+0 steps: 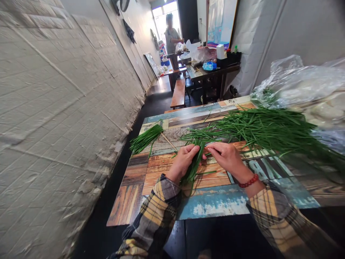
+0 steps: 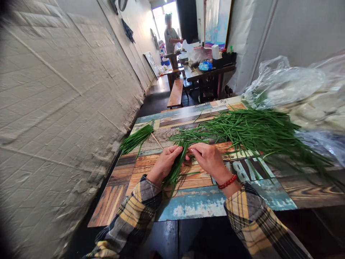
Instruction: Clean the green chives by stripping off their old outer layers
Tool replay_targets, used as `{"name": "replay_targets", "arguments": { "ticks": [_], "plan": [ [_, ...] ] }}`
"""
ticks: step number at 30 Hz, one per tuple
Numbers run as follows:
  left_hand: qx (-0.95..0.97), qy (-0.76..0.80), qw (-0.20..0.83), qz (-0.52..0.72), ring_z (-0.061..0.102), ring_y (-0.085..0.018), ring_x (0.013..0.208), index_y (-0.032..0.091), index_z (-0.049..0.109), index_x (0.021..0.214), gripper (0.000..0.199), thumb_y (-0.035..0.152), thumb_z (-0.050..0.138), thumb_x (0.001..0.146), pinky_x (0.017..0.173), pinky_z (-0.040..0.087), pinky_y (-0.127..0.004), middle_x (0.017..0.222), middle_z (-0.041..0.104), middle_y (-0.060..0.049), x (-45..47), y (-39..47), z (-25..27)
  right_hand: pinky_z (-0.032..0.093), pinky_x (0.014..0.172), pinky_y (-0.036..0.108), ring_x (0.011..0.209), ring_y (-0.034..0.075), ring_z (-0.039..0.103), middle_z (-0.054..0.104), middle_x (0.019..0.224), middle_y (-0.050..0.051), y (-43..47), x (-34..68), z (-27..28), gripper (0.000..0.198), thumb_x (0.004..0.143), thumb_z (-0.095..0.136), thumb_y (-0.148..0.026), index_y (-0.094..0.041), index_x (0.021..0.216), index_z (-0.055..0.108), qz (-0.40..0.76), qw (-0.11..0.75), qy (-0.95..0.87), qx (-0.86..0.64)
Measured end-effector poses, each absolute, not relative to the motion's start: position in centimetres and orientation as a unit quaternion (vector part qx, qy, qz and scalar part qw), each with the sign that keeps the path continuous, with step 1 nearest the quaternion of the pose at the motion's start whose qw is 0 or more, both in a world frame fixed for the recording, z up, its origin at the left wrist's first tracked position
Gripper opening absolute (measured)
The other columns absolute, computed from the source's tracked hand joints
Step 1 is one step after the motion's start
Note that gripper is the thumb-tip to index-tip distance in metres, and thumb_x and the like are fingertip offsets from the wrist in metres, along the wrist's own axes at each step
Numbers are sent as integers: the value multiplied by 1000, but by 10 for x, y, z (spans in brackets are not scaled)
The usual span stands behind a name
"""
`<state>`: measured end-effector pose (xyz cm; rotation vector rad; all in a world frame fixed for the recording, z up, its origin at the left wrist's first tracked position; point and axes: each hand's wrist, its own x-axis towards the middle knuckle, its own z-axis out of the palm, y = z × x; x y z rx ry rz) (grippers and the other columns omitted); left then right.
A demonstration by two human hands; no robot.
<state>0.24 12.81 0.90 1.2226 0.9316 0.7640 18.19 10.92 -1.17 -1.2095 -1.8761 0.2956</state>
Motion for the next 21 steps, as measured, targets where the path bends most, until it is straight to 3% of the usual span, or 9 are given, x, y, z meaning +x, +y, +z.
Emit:
{"name": "replay_targets", "arguments": {
  "ticks": [5, 10, 14, 16, 18, 21],
  "plan": [
    [550, 404, 649, 337, 55, -9, 49, 11, 64, 87, 42, 51, 55, 81, 48, 43, -20, 70, 68, -5, 6, 127, 8, 47, 69, 29, 78, 19, 66, 72, 85, 5, 108, 181, -8, 20, 89, 49, -27, -19, 91, 67, 117, 401, -746, -519],
    [635, 410, 564, 332, 54, -11, 55, 12, 60, 76, 35, 44, 51, 84, 53, 43, -22, 67, 63, -2, 16, 126, 3, 47, 61, 27, 66, 18, 64, 69, 73, 2, 106, 180, -2, 36, 89, 51, -34, -18, 121, 57, 140, 384, -730, -548],
    [734, 373, 470, 317, 58, -16, 79, 12, 65, 87, 25, 34, 54, 84, 74, 46, -25, 84, 67, -4, 19, 124, 5, 50, 73, 29, 84, 19, 66, 71, 99, 6, 110, 183, -6, 28, 88, 51, -34, -21, 109, 66, 125, 418, -739, -513],
    [735, 360, 478, 318, 59, -17, 87, 13, 65, 101, 28, 33, 57, 82, 81, 45, -27, 92, 68, -5, 14, 126, 9, 51, 72, 30, 83, 19, 66, 71, 98, 6, 112, 186, -8, 24, 87, 53, -34, -21, 99, 69, 131, 451, -723, -507],
    [686, 383, 508, 354, 61, -16, 83, 13, 61, 111, 36, 34, 57, 82, 78, 47, -27, 93, 69, -7, 5, 130, 13, 51, 65, 28, 74, 18, 65, 72, 91, 6, 112, 190, -7, 22, 85, 55, -35, -21, 94, 70, 150, 479, -697, -512],
    [584, 433, 519, 449, 61, -12, 67, 12, 60, 111, 38, 38, 56, 83, 66, 48, -25, 84, 68, -6, -12, 138, 20, 48, 54, 25, 62, 15, 62, 72, 86, 5, 109, 197, 1, 24, 83, 57, -37, -20, 93, 70, 191, 488, -676, -518]
  ]
}}
